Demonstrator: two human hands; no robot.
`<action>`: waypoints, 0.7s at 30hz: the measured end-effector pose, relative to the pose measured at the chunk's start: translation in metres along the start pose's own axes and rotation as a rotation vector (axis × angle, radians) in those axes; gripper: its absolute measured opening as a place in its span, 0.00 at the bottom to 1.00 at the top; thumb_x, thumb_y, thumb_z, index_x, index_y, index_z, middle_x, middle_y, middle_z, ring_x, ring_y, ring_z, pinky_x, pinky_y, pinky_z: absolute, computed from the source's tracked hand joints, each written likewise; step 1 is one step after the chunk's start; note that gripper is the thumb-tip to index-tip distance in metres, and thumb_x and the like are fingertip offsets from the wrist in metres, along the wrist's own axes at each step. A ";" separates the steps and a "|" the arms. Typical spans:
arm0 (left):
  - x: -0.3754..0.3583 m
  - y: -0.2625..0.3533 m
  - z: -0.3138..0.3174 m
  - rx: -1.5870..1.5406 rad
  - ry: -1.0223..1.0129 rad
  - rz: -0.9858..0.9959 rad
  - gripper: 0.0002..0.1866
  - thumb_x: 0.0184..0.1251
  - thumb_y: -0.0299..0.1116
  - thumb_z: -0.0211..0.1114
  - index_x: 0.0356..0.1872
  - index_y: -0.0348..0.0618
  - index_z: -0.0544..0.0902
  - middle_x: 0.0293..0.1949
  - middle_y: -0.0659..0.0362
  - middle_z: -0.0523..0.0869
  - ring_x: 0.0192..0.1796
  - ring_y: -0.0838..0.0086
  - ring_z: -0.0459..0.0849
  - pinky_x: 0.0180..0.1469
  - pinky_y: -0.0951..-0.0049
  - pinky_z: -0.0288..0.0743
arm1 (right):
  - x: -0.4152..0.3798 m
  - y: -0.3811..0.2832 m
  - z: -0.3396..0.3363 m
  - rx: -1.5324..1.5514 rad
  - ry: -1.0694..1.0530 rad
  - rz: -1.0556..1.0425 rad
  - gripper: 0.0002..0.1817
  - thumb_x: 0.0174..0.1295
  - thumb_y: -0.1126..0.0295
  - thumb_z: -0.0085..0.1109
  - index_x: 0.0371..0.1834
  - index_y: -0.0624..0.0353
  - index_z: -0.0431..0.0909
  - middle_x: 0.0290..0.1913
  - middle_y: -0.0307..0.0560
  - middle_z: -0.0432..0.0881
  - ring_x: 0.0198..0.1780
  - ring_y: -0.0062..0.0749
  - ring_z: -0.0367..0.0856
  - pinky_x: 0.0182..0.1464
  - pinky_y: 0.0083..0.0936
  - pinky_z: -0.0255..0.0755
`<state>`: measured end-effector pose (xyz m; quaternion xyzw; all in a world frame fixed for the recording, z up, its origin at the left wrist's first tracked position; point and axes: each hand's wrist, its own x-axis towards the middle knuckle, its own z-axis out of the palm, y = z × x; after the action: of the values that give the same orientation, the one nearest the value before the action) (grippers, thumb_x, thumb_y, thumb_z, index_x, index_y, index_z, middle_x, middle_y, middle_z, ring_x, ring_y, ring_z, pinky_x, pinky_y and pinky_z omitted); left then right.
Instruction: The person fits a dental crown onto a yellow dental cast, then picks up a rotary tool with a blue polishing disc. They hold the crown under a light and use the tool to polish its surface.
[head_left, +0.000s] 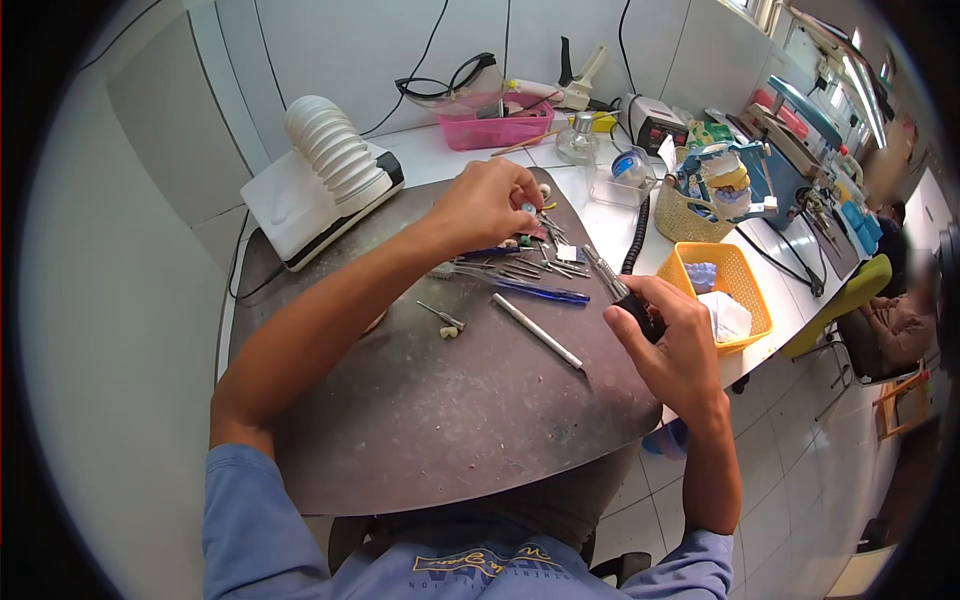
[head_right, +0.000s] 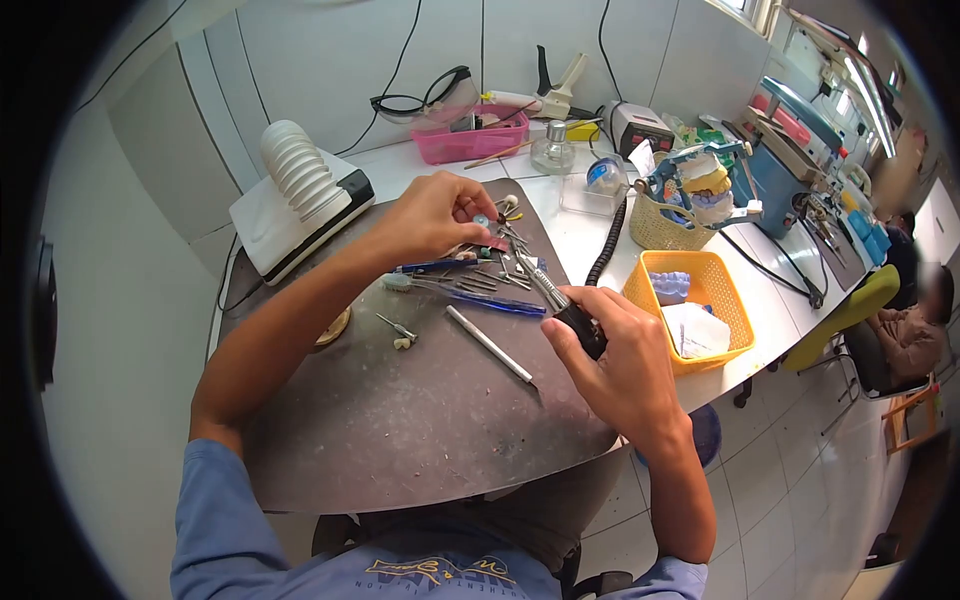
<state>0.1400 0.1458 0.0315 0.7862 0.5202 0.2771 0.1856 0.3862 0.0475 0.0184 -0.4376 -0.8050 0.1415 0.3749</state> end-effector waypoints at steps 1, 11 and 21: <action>0.003 -0.002 -0.005 -0.164 -0.069 -0.059 0.13 0.61 0.29 0.73 0.44 0.36 0.84 0.38 0.55 0.87 0.40 0.79 0.86 0.39 0.75 0.81 | 0.002 -0.001 0.001 -0.004 0.003 -0.002 0.17 0.61 0.66 0.67 0.48 0.67 0.83 0.35 0.52 0.85 0.32 0.34 0.83 0.38 0.28 0.76; -0.044 0.027 -0.019 -1.039 -0.049 -0.152 0.13 0.74 0.32 0.61 0.51 0.33 0.76 0.48 0.46 0.85 0.53 0.64 0.87 0.53 0.77 0.84 | 0.012 -0.007 0.012 0.003 -0.001 0.010 0.19 0.58 0.67 0.71 0.51 0.62 0.83 0.35 0.51 0.84 0.33 0.36 0.84 0.38 0.29 0.77; -0.048 0.027 -0.017 -1.172 -0.063 -0.150 0.14 0.74 0.34 0.61 0.50 0.34 0.75 0.47 0.49 0.84 0.53 0.64 0.87 0.54 0.77 0.85 | 0.010 -0.009 0.014 0.015 -0.012 0.003 0.19 0.58 0.67 0.70 0.53 0.58 0.83 0.30 0.48 0.81 0.28 0.36 0.81 0.34 0.31 0.73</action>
<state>0.1340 0.0910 0.0494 0.5214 0.3287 0.4810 0.6234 0.3672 0.0516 0.0190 -0.4350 -0.8056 0.1505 0.3730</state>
